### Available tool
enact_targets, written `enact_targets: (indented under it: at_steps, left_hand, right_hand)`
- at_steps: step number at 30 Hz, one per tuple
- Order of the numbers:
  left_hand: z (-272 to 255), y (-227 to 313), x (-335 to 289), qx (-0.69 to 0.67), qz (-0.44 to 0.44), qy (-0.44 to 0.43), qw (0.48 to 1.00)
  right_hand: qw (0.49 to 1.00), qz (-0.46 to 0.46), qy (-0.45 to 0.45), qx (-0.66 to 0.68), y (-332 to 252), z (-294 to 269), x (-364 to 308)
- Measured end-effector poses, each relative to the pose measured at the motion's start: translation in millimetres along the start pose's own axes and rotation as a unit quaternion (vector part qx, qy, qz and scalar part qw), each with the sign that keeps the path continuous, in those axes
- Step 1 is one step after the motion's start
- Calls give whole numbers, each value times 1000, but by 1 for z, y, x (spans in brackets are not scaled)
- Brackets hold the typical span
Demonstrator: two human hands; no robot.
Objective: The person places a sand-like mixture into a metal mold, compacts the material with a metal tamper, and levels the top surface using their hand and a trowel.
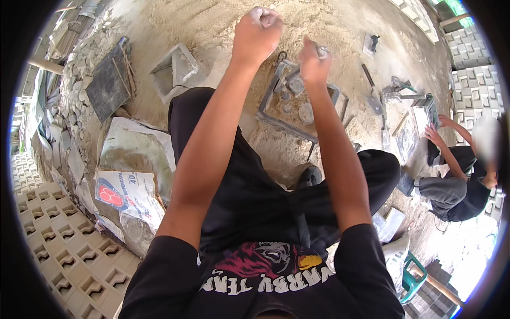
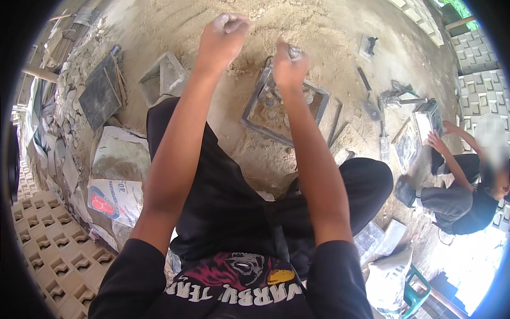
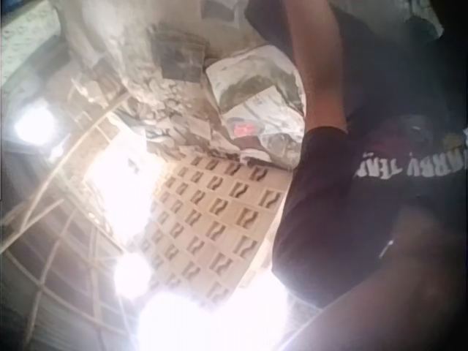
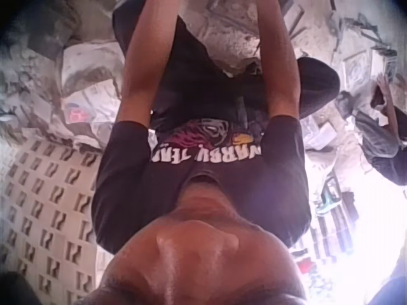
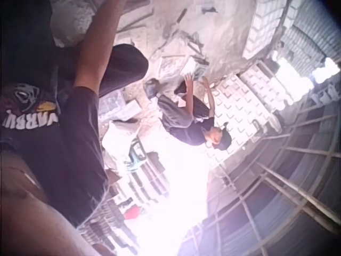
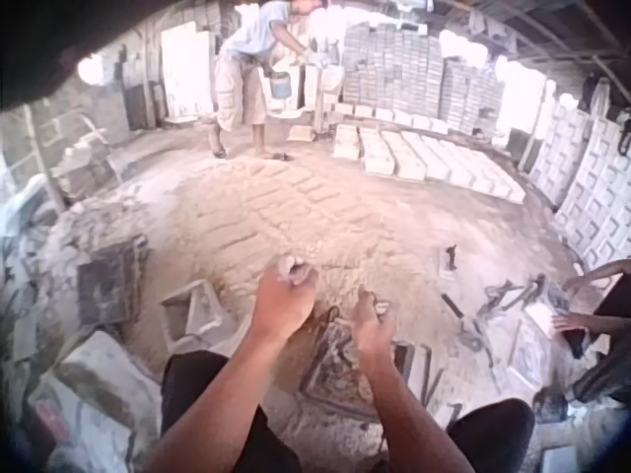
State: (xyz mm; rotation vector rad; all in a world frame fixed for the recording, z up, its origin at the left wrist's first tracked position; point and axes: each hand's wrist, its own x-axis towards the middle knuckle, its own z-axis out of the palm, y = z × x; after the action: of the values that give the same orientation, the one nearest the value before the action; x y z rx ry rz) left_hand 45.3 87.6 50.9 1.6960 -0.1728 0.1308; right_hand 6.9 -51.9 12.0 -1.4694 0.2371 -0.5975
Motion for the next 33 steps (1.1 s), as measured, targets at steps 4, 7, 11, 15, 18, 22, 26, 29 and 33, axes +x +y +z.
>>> enact_targets:
  at_steps: [4,7,11,15,18,22,26,29,33]
  left_hand:
    - [-2,0,-1,39,6,30,999]
    - [6,4,-1,50,6,26,998]
    - [2,-6,-2,70,-7,31,997]
    - [9,-5,4,44,13,6,999]
    - [8,-5,2,35,-4,4,999]
    - [9,-4,-1,75,8,8,997]
    - [9,-9,0,69,20,28,997]
    - [16,-1,0,34,-8,4,999]
    - [11,-5,0,69,13,4,998]
  right_hand:
    - [999,42,0,25,-6,2,6]
    - [997,15,-42,-68,10,0,17]
    - [998,19,-20,-55,-3,13,27]
    - [995,46,-64,-60,13,-2,41]
    - [998,2,-58,-29,9,-1,57]
    - [995,-9,-62,-83,12,2,44]
    - [996,-5,-15,-92,2,10,52]
    - [989,20,-29,-143,17,-8,69]
    - [990,53,42,-121,9,-2,72]
